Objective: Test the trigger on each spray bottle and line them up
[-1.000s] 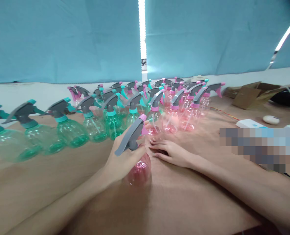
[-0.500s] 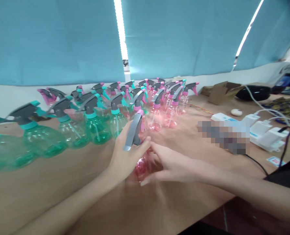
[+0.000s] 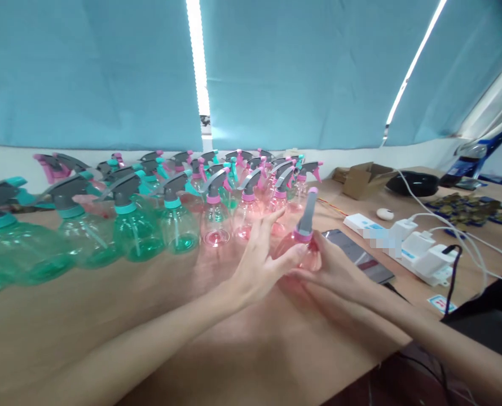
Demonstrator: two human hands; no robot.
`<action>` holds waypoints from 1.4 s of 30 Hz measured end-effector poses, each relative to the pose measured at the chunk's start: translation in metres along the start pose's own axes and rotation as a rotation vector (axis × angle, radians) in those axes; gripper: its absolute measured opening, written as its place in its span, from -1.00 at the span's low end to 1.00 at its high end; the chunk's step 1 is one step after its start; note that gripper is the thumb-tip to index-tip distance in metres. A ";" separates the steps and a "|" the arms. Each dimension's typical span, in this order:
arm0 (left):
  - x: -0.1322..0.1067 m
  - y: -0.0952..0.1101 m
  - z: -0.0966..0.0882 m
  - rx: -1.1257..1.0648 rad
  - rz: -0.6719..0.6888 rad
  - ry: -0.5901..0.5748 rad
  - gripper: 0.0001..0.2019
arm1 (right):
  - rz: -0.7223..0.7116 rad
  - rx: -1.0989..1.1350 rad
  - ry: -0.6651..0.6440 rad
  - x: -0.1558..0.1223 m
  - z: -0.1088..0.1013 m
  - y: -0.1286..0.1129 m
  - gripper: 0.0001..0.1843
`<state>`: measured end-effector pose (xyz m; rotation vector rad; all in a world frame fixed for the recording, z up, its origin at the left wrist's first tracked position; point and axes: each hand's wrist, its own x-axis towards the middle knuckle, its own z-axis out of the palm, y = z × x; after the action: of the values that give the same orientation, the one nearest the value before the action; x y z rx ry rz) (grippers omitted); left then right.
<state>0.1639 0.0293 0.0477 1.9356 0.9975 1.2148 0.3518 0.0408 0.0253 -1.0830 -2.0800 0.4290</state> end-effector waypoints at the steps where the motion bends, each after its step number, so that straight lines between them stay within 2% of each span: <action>1: -0.001 -0.006 0.000 0.018 -0.005 0.000 -0.45 | 0.039 0.002 0.069 0.005 -0.011 0.011 -0.46; 4: -0.002 -0.025 -0.003 0.100 -0.084 0.064 -0.59 | 0.168 -0.047 0.133 0.029 -0.041 0.043 -0.50; 6: 0.002 -0.038 -0.008 0.096 -0.195 0.096 -0.63 | 0.293 -0.088 0.200 0.049 -0.053 0.063 -0.47; 7: 0.005 -0.042 -0.012 0.079 -0.243 0.119 -0.63 | 0.302 -0.093 0.206 0.059 -0.055 0.073 -0.45; 12: 0.018 -0.052 -0.029 0.076 -0.339 0.249 -0.54 | 0.324 -0.183 0.199 0.089 -0.042 0.113 -0.33; 15: 0.019 -0.050 -0.037 0.160 -0.425 0.209 -0.36 | 0.318 -0.217 0.183 0.092 -0.028 0.128 -0.26; 19: 0.021 -0.053 -0.038 0.207 -0.515 0.079 -0.17 | 0.278 -0.251 0.148 0.092 -0.020 0.137 -0.22; 22: 0.026 -0.061 -0.035 0.146 -0.543 0.040 -0.10 | 0.271 -0.284 0.128 0.090 -0.021 0.137 -0.21; 27: 0.035 -0.075 -0.029 0.074 -0.594 0.040 -0.01 | 0.277 -0.311 0.117 0.090 -0.022 0.135 -0.17; 31: 0.037 -0.072 -0.024 0.035 -0.620 0.032 0.02 | 0.274 -0.282 0.099 0.090 -0.023 0.136 -0.16; 35: 0.040 -0.071 -0.019 0.001 -0.636 0.026 0.00 | 0.266 -0.249 0.085 0.089 -0.027 0.139 -0.26; 42: 0.051 -0.084 -0.012 -0.060 -0.660 0.043 -0.02 | 0.285 -0.228 0.064 0.089 -0.034 0.144 -0.40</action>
<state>0.1452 0.1165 0.0057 1.3601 1.4494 0.8849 0.4248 0.1960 0.0056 -1.5176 -1.9582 0.2930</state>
